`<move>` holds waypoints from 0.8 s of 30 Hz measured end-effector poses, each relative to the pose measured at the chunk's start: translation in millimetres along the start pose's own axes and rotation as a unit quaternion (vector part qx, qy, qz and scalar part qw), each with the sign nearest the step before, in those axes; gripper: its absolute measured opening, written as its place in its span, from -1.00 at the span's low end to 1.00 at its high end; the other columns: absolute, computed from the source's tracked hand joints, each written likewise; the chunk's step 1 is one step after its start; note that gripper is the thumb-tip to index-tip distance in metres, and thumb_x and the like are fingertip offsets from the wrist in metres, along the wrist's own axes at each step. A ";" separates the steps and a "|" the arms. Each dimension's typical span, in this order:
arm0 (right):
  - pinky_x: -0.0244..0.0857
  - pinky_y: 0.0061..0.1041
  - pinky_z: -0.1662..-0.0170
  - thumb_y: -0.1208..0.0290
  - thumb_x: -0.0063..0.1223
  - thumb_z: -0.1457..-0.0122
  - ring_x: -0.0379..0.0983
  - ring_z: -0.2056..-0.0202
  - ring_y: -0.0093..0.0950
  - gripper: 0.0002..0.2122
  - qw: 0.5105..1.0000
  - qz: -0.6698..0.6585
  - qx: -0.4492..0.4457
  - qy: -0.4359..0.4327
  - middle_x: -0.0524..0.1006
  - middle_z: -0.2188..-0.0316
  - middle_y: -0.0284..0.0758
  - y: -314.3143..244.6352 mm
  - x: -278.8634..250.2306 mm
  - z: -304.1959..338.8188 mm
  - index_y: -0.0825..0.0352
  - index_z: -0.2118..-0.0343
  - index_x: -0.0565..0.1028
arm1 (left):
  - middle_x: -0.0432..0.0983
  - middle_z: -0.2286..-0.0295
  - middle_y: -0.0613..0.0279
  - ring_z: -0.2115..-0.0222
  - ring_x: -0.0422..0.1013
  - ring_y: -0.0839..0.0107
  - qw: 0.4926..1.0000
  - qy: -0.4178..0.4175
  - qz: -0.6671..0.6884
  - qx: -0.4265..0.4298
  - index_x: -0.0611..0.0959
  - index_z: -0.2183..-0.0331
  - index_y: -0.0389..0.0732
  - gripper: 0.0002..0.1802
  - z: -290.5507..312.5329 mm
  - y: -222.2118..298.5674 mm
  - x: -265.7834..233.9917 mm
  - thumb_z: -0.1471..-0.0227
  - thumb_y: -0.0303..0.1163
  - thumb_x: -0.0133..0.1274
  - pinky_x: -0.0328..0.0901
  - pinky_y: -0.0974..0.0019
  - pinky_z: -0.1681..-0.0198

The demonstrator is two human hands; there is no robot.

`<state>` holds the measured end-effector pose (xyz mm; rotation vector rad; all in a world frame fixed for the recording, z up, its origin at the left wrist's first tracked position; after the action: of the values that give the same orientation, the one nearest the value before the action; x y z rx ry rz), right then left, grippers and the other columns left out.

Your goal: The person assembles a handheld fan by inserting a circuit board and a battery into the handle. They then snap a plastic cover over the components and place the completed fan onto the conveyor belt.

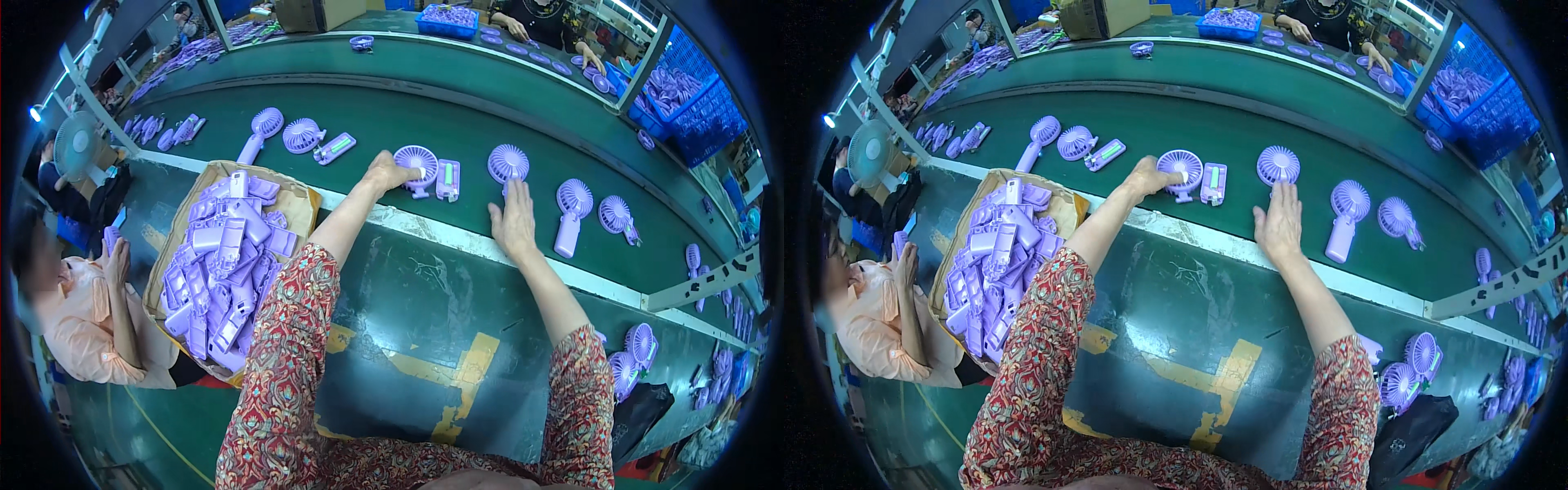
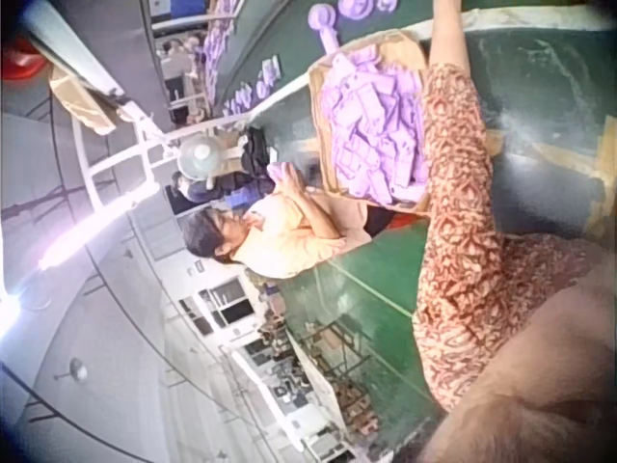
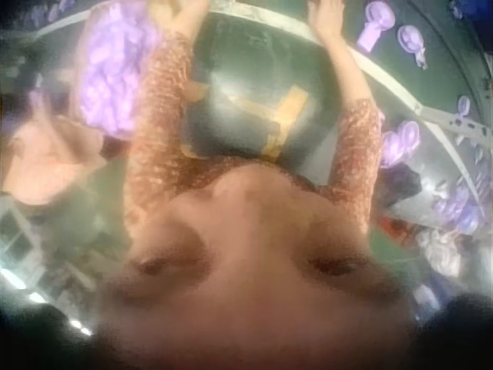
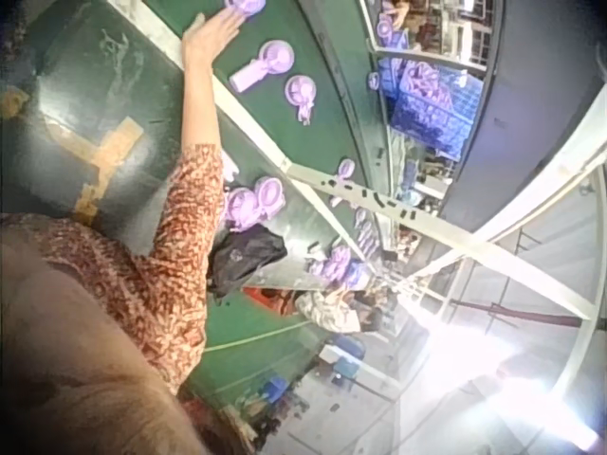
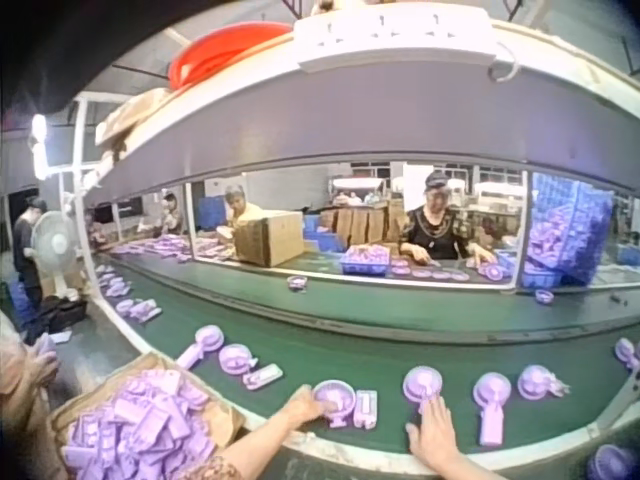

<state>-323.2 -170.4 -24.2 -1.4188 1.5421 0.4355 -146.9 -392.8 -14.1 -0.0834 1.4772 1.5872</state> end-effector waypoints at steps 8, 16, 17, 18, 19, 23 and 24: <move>-0.11 -0.30 -0.23 0.18 0.14 0.02 -0.05 -0.21 -0.11 -0.25 0.987 -0.134 0.024 -0.091 0.08 -0.15 0.05 -52.9 -20.6 27.2 0.46 -0.15 0.05 | 0.49 0.37 0.09 0.41 0.46 0.40 0.963 -0.044 0.253 0.086 0.43 0.24 -0.42 -0.41 80.3 40.0 11.9 0.33 -0.34 0.31 0.38 0.40 0.37; 0.18 -0.31 -0.05 0.09 0.17 0.05 0.28 -0.02 -0.12 -0.25 0.924 -0.344 0.113 -0.122 0.33 0.02 0.06 -105.7 -81.6 82.3 0.47 -0.11 0.15 | 0.48 0.33 0.22 0.36 0.45 0.52 0.878 -0.124 0.429 0.173 0.44 0.19 -0.29 -0.51 215.8 79.3 1.0 0.14 -0.27 0.24 0.38 0.44 0.31; 0.17 -0.32 -0.05 0.07 0.15 0.03 0.34 0.03 -0.12 -0.32 0.914 -0.355 0.124 -0.150 0.40 0.10 0.04 -111.8 -93.7 97.0 0.48 -0.05 0.25 | 0.48 0.32 0.23 0.35 0.45 0.53 0.869 -0.137 0.445 0.167 0.45 0.18 -0.28 -0.52 227.8 78.1 4.5 0.13 -0.28 0.23 0.39 0.43 0.30; 0.19 -0.32 -0.04 0.06 0.13 0.03 0.41 0.13 -0.15 -0.39 0.921 -0.335 0.111 -0.165 0.44 0.16 0.01 -112.1 -97.4 112.8 0.47 0.02 0.33 | 0.48 0.30 0.24 0.33 0.45 0.53 0.863 -0.152 0.456 0.158 0.45 0.17 -0.27 -0.52 237.4 76.3 10.4 0.12 -0.28 0.23 0.38 0.43 0.28; 0.22 -0.32 -0.01 0.08 0.14 0.04 0.44 0.23 -0.18 -0.47 0.944 -0.278 0.069 -0.165 0.48 0.26 -0.04 -124.7 -115.1 124.8 0.48 0.14 0.41 | 0.47 0.29 0.23 0.31 0.44 0.52 0.859 -0.153 0.467 0.143 0.45 0.16 -0.27 -0.52 246.4 69.6 15.0 0.12 -0.29 0.22 0.38 0.42 0.26; 0.30 -0.25 0.23 0.20 0.24 0.11 0.40 0.35 -0.16 -0.60 0.985 -0.136 0.001 -0.105 0.43 0.43 -0.13 -132.8 -133.2 184.4 0.46 0.34 0.47 | 0.45 0.24 0.21 0.26 0.43 0.49 0.849 -0.175 0.487 0.106 0.44 0.12 -0.28 -0.52 276.0 44.1 37.4 0.08 -0.31 0.18 0.38 0.36 0.20; 0.31 -0.26 0.25 0.22 0.25 0.12 0.40 0.34 -0.16 -0.60 0.990 -0.118 -0.006 -0.079 0.43 0.39 -0.14 -137.8 -143.6 198.2 0.47 0.33 0.47 | 0.45 0.24 0.21 0.25 0.43 0.48 0.844 -0.174 0.499 0.090 0.44 0.12 -0.28 -0.53 285.1 36.2 42.0 0.07 -0.31 0.17 0.38 0.35 0.19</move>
<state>-138.8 30.0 44.4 -1.5185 1.2302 0.4034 -46.1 -132.2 65.3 1.2033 1.4197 2.0666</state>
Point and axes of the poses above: each hand's wrist, its own z-axis away from the middle knuckle, its own x-axis out of the palm, y = z × x, the point moved 4 cm from there along -z, towards the middle knuckle
